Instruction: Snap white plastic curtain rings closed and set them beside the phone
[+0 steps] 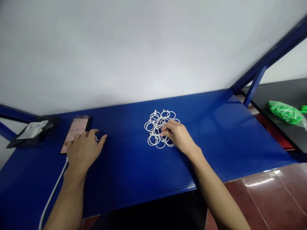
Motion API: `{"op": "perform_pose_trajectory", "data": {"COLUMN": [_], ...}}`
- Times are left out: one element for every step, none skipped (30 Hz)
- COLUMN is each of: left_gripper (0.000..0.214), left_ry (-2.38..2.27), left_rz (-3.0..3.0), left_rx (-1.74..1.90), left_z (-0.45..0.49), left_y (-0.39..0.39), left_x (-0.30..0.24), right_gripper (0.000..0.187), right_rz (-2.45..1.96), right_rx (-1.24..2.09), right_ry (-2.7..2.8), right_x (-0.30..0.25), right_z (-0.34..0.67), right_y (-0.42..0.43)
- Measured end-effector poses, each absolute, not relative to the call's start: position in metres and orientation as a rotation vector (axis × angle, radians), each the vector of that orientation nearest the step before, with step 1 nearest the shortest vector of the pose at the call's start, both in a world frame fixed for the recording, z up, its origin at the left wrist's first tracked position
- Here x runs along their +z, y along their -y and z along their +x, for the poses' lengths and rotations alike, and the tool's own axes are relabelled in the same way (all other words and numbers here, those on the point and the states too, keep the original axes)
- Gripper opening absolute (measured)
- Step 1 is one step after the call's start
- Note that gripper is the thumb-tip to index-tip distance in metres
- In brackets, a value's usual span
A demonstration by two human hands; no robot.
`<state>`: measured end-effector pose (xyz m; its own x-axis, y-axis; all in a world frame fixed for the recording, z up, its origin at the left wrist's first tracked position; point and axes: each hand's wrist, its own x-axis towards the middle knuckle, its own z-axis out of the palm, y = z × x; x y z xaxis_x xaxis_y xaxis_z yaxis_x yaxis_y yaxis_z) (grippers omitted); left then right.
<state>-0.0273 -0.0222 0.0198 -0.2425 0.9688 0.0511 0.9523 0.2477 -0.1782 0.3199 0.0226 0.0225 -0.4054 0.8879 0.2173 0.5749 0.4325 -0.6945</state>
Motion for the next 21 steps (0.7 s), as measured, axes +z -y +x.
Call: {"op": "perform_pose_trajectory", "data": {"left_gripper": [0.046, 0.044, 0.042, 0.04, 0.038, 0.036, 0.035, 0.034, 0.033, 0.032, 0.031, 0.029, 0.027, 0.024, 0.021, 0.019, 0.016, 0.014, 0.013, 0.013, 0.015], "left_ry": [2.345, 2.327, 2.304, 2.277, 2.252, 2.231, 2.217, 2.205, 2.193, 2.178, 2.155, 2.119, 2.069, 2.007, 1.931, 1.846, 1.756, 1.663, 1.569, 1.473, 1.384], "left_rz": [-1.848, -1.868, -1.889, -1.911, -1.933, -1.948, -1.959, -1.97, -1.989, -2.016, -2.057, -2.114, -2.183, -2.257, -2.331, -2.395, -2.447, -2.486, -2.51, -2.533, -2.55], "left_rx": [0.158, 0.147, 0.132, 0.115, 0.098, 0.077, 0.052, 0.017, -0.026, -0.084, -0.158, -0.249, -0.357, -0.477, -0.598, -0.718, -0.824, -0.916, -0.996, -1.058, -1.11], "left_z": [-0.029, -0.03, -0.031, -0.031, -0.031, -0.03, -0.029, -0.027, -0.025, -0.022, -0.02, -0.016, -0.013, -0.009, -0.005, 0.0, 0.005, 0.01, 0.015, 0.02, 0.024], "left_y": [0.023, 0.023, 0.023, 0.024, 0.024, 0.024, 0.024, 0.024, 0.023, 0.022, 0.021, 0.021, 0.02, 0.02, 0.02, 0.021, 0.022, 0.024, 0.026, 0.028, 0.03], "left_x": [0.018, 0.017, 0.015, 0.014, 0.014, 0.013, 0.013, 0.013, 0.013, 0.013, 0.013, 0.012, 0.012, 0.012, 0.012, 0.012, 0.011, 0.011, 0.01, 0.009, 0.008], "right_gripper": [0.013, 0.014, 0.015, 0.016, 0.018, 0.019, 0.02, 0.021, 0.022, 0.023, 0.023, 0.022, 0.02, 0.019, 0.019, 0.018, 0.019, 0.018, 0.018, 0.017, 0.017], "right_rz": [-1.223, -1.22, -1.217, -1.215, -1.214, -1.216, -1.22, -1.223, -1.226, -1.227, -1.225, -1.217, -1.208, -1.197, -1.184, -1.166, -1.145, -1.117, -1.083, -1.047, -1.014], "right_rx": [0.7, 0.685, 0.667, 0.648, 0.628, 0.608, 0.588, 0.569, 0.554, 0.546, 0.544, 0.545, 0.548, 0.55, 0.545, 0.534, 0.521, 0.509, 0.501, 0.502, 0.513], "right_ry": [2.117, 2.116, 2.113, 2.107, 2.098, 2.088, 2.078, 2.071, 2.067, 2.066, 2.066, 2.067, 2.068, 2.069, 2.071, 2.073, 2.076, 2.081, 2.086, 2.094, 2.105], "right_x": [0.022, 0.022, 0.022, 0.022, 0.022, 0.023, 0.023, 0.024, 0.025, 0.026, 0.027, 0.028, 0.028, 0.028, 0.029, 0.029, 0.029, 0.028, 0.028, 0.028, 0.027], "right_z": [0.32, 0.32, 0.319, 0.319, 0.319, 0.318, 0.318, 0.317, 0.316, 0.315, 0.314, 0.313, 0.312, 0.31, 0.308, 0.305, 0.303, 0.299, 0.296, 0.292, 0.288], "right_y": [-0.023, -0.023, -0.023, -0.023, -0.023, -0.022, -0.022, -0.022, -0.022, -0.021, -0.02, -0.019, -0.018, -0.017, -0.015, -0.013, -0.011, -0.008, -0.005, -0.002, 0.001]}}
